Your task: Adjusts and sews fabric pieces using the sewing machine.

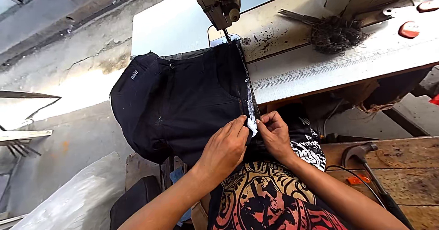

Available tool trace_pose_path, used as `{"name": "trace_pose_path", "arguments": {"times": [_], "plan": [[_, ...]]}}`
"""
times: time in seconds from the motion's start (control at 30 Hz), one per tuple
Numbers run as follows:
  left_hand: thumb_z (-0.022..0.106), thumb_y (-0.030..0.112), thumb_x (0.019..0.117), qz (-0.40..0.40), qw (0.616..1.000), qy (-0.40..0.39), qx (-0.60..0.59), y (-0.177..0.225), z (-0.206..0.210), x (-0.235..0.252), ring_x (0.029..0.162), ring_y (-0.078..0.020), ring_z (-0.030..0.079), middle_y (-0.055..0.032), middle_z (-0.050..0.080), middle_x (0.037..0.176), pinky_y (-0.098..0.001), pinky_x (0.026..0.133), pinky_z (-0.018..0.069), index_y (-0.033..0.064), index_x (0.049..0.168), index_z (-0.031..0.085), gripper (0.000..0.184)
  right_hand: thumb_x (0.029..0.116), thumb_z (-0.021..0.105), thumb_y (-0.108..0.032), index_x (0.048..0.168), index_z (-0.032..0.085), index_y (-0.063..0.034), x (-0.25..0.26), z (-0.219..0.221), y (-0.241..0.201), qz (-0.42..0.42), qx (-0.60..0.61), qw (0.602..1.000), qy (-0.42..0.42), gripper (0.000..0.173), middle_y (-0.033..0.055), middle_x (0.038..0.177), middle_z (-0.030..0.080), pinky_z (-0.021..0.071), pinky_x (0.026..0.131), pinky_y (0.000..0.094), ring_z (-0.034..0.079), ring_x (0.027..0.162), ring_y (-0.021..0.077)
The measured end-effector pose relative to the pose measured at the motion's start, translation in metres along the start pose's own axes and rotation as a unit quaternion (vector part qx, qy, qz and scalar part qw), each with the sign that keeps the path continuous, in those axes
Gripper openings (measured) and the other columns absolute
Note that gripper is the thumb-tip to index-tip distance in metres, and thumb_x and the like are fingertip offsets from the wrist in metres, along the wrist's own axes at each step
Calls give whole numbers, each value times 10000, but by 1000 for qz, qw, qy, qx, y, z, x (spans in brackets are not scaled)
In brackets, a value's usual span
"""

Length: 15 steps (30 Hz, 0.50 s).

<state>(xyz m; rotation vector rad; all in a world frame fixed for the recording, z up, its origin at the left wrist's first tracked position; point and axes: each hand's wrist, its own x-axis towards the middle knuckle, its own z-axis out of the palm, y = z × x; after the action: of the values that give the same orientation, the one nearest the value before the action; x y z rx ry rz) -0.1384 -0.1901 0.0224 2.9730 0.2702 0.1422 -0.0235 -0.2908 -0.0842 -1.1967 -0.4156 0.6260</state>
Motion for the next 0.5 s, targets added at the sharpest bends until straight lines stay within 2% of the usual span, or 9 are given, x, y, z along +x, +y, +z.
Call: {"name": "trace_pose_path", "arguments": {"times": [0.07, 0.13, 0.17, 0.2, 0.27, 0.33, 0.37, 0.43, 0.5], "plan": [[621, 181, 954, -33, 999, 7, -11, 3, -3, -2, 1012, -301, 733, -190, 695, 1226, -377, 802, 613, 10, 962, 683, 182, 930, 631, -6, 1006, 577, -25, 0, -1, -3, 21, 13, 1000, -18, 95, -3, 848, 687, 561, 684, 169, 659, 726, 18], [642, 378, 962, -63, 998, 11, 8, 11, -10, -8, 955, -285, 720, -136, 719, 1175, -385, 737, 596, 49, 1015, 719, 342, 966, 627, -35, 1100, 630, 19, -1, -3, -6, 38, 11, 999, -37, 145, 19, 889, 731, 586, 737, 188, 697, 780, 35], [635, 429, 956, -71, 997, 13, 19, 14, -13, -12, 921, -269, 716, -104, 731, 1123, -379, 702, 587, 71, 1046, 733, 383, 980, 625, -56, 1089, 671, 24, -1, -4, -7, 40, 2, 998, -40, 143, 18, 881, 737, 588, 735, 191, 698, 779, 33], [622, 413, 960, -75, 997, 20, 31, 17, -13, -15, 883, -248, 717, -77, 738, 1053, -360, 673, 578, 90, 1056, 736, 356, 987, 621, -67, 1056, 696, 15, -1, -4, -8, 38, -7, 998, -43, 131, 10, 865, 736, 585, 731, 188, 695, 774, 26], [603, 276, 971, -85, 995, 52, 29, 20, -9, -19, 853, -225, 714, -62, 743, 982, -330, 668, 566, 100, 1048, 751, 243, 998, 608, -74, 1012, 711, -4, -1, -5, -9, 39, -10, 998, -51, 125, 2, 853, 732, 581, 741, 188, 692, 784, 22], [600, 211, 967, -104, 990, 92, 9, 24, -2, -19, 881, -225, 712, -78, 741, 1003, -323, 696, 573, 99, 1056, 770, 222, 1020, 575, -88, 1007, 709, -20, 0, -5, -11, 45, -4, 997, -59, 150, -13, 847, 719, 565, 741, 184, 676, 787, 13], [607, 259, 977, -116, 988, 103, 8, 27, 0, -18, 898, -228, 711, -87, 742, 1036, -325, 702, 573, 97, 1098, 774, 262, 1026, 566, -93, 1023, 704, -21, 1, -5, -12, 46, -4, 997, -63, 156, -14, 854, 718, 565, 745, 184, 675, 791, 11], [616, 462, 981, -142, 984, 105, 7, 35, 0, -15, 901, -242, 703, -108, 742, 1072, -346, 685, 556, 73, 1191, 759, 465, 1026, 583, -102, 1065, 703, -15, 2, -6, -13, 50, -8, 996, -68, 153, 3, 882, 735, 585, 770, 198, 695, 808, 28], [624, 531, 960, -164, 979, 120, 1, 39, -3, -6, 834, -220, 710, -98, 747, 977, -340, 647, 570, 48, 1132, 774, 534, 1019, 607, -106, 1045, 710, -21, 4, -6, -14, 63, -8, 996, -65, 136, 13, 852, 738, 593, 749, 208, 702, 780, 43]]}}
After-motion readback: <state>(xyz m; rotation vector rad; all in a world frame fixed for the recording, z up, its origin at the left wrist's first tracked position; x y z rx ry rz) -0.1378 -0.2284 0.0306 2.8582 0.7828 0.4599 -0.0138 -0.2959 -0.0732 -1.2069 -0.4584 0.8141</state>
